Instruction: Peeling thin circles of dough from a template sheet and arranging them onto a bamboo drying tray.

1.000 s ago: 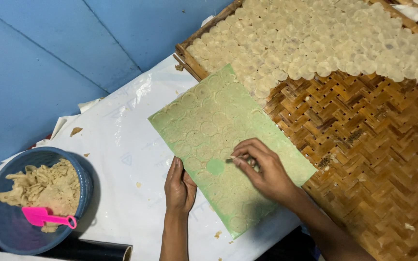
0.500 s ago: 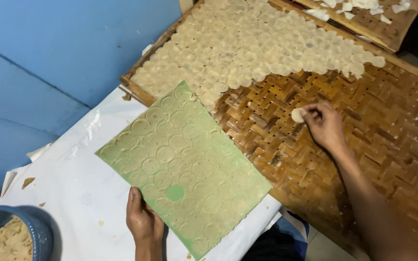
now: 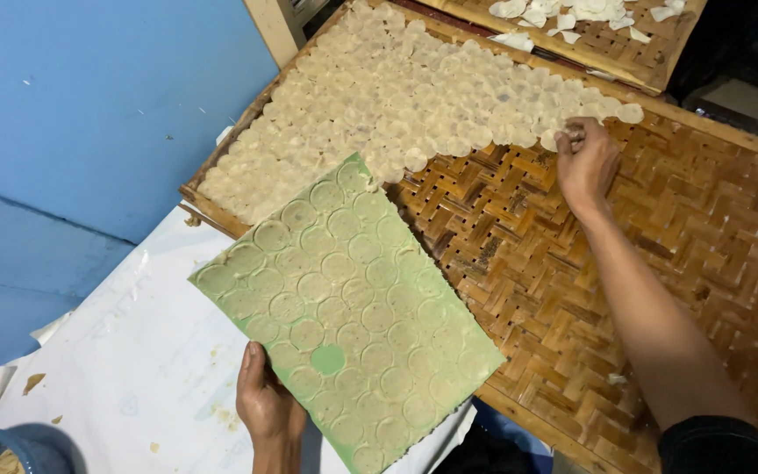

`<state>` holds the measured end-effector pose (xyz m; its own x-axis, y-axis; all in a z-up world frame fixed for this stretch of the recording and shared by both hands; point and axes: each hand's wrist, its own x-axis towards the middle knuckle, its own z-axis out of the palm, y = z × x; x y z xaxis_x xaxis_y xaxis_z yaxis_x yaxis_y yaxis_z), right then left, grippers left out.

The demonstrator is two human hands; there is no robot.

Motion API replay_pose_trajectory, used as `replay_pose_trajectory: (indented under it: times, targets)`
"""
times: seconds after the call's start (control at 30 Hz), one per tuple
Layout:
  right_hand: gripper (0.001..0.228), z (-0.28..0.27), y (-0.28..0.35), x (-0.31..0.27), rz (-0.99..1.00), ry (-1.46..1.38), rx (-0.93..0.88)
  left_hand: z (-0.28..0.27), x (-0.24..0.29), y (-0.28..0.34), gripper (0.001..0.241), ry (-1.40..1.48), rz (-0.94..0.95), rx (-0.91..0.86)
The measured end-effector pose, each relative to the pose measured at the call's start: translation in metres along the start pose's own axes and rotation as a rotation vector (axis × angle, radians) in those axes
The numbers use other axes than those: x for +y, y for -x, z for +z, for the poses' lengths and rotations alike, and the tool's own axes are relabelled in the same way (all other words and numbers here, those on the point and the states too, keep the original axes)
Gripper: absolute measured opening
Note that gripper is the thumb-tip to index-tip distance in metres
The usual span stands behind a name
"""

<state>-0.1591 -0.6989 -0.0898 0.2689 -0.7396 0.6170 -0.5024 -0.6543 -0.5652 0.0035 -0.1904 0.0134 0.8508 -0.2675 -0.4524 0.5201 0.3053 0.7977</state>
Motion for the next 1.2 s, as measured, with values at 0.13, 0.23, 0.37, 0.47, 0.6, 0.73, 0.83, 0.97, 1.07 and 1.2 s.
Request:
replay_pose_trajectory:
  times: [0.13, 0.23, 0.37, 0.47, 0.6, 0.73, 0.83, 0.97, 1.07, 1.2]
  targets:
    - [0.012, 0.014, 0.003, 0.022, -0.003, 0.087, 0.028, 0.011, -0.01, -0.007, 0.046, -0.005, -0.034, 0.003]
    - [0.013, 0.016, 0.004, 0.026, 0.025, 0.144, 0.031, 0.009, -0.015, -0.016, 0.044, 0.041, -0.033, -0.066]
    - [0.026, 0.006, 0.008, 0.014, 0.004, 0.121, -0.002, -0.004, -0.025, -0.034, 0.037, 0.079, -0.041, -0.175]
    - [0.031, -0.011, 0.023, -0.023, -0.081, 0.086, -0.018, -0.019, -0.037, -0.052, 0.028, 0.181, -0.035, -0.301]
    - [0.022, -0.028, 0.066, -0.098, -0.082, -0.101, -0.145, -0.037, -0.073, -0.087, 0.036, 0.278, -0.062, -0.259]
    - [0.018, -0.04, 0.123, -0.22, -0.158, -0.118, -0.332, -0.024, -0.054, -0.067, 0.039, 0.286, -0.091, -0.314]
    - [0.018, -0.043, 0.159, -0.288, -0.162, -0.21, -0.647, -0.026, -0.058, -0.07, 0.04, 0.305, -0.108, -0.357]
    - [0.025, -0.041, 0.178, -0.331, -0.291, -0.19, -0.778, -0.034, -0.062, -0.076, 0.047, 0.266, -0.11, -0.43]
    - [0.028, -0.035, 0.183, -0.336, -0.43, -0.142, -0.757, -0.036, -0.064, -0.079, 0.049, 0.259, -0.106, -0.461]
    - [0.029, -0.01, 0.194, -0.312, -0.542, -0.118, -0.741, -0.037, -0.063, -0.075, 0.048, 0.254, -0.117, -0.45]
